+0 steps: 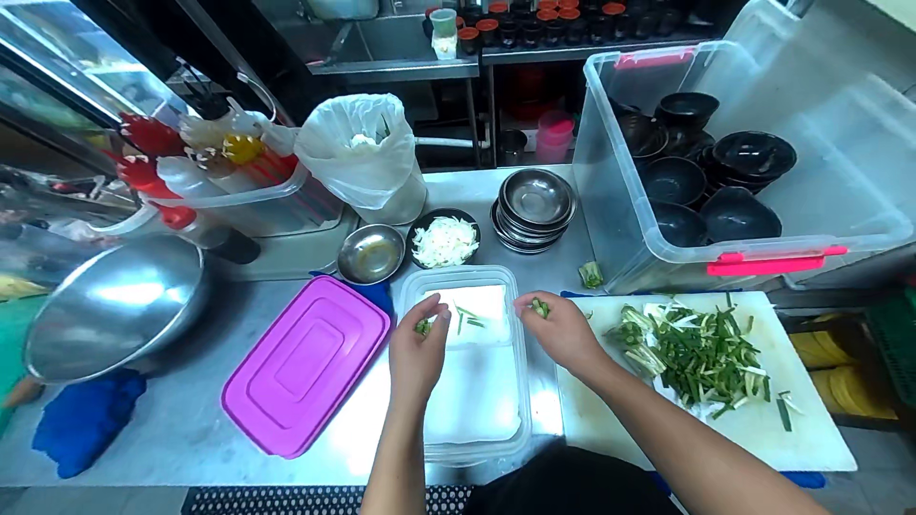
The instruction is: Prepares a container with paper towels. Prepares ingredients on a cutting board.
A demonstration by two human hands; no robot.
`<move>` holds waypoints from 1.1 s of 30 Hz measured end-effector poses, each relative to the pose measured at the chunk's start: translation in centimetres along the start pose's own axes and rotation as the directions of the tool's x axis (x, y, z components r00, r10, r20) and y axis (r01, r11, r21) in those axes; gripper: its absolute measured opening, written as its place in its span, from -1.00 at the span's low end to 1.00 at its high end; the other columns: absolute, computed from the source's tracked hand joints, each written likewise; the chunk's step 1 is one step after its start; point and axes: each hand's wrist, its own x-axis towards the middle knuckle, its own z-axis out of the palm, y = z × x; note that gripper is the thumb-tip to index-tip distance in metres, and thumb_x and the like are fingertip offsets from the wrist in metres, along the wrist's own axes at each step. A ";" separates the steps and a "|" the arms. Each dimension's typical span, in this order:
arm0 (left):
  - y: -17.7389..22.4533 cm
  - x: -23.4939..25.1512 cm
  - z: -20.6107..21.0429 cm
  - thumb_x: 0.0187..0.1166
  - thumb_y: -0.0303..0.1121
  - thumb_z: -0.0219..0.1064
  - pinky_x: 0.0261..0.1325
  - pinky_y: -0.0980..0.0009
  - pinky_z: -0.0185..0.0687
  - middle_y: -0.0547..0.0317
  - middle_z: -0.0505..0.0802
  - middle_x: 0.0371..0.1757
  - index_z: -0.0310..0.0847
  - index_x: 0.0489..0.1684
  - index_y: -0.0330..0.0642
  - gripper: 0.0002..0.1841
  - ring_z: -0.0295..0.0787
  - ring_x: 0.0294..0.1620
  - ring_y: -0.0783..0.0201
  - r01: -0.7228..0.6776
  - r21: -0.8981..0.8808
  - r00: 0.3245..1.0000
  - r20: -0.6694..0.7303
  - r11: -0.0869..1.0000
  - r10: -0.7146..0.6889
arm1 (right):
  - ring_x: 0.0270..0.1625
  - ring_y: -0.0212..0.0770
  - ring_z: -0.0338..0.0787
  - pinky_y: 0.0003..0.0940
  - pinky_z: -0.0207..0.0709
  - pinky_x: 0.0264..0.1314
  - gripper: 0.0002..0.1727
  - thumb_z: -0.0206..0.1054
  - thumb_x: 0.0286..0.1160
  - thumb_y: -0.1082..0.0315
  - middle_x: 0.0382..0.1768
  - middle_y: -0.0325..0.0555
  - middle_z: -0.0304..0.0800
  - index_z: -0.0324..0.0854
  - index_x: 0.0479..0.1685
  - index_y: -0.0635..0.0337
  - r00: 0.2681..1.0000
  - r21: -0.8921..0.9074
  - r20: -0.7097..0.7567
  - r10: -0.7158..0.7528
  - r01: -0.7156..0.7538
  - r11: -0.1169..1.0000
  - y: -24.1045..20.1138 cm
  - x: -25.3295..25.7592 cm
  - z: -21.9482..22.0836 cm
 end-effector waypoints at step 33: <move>4.1 -10.6 10.0 0.63 -0.70 -0.01 0.32 0.13 0.70 -0.30 0.73 0.38 0.48 0.49 -0.33 -0.54 0.76 0.31 -0.05 0.804 -0.574 0.590 0.801 0.156 -0.098 | -0.47 -0.42 0.62 -0.46 0.51 -0.41 -0.78 0.46 0.46 0.09 -0.42 -0.32 0.74 0.75 -0.14 0.00 0.992 0.208 -0.009 0.125 -0.121 0.971 7.0 -12.4 -4.6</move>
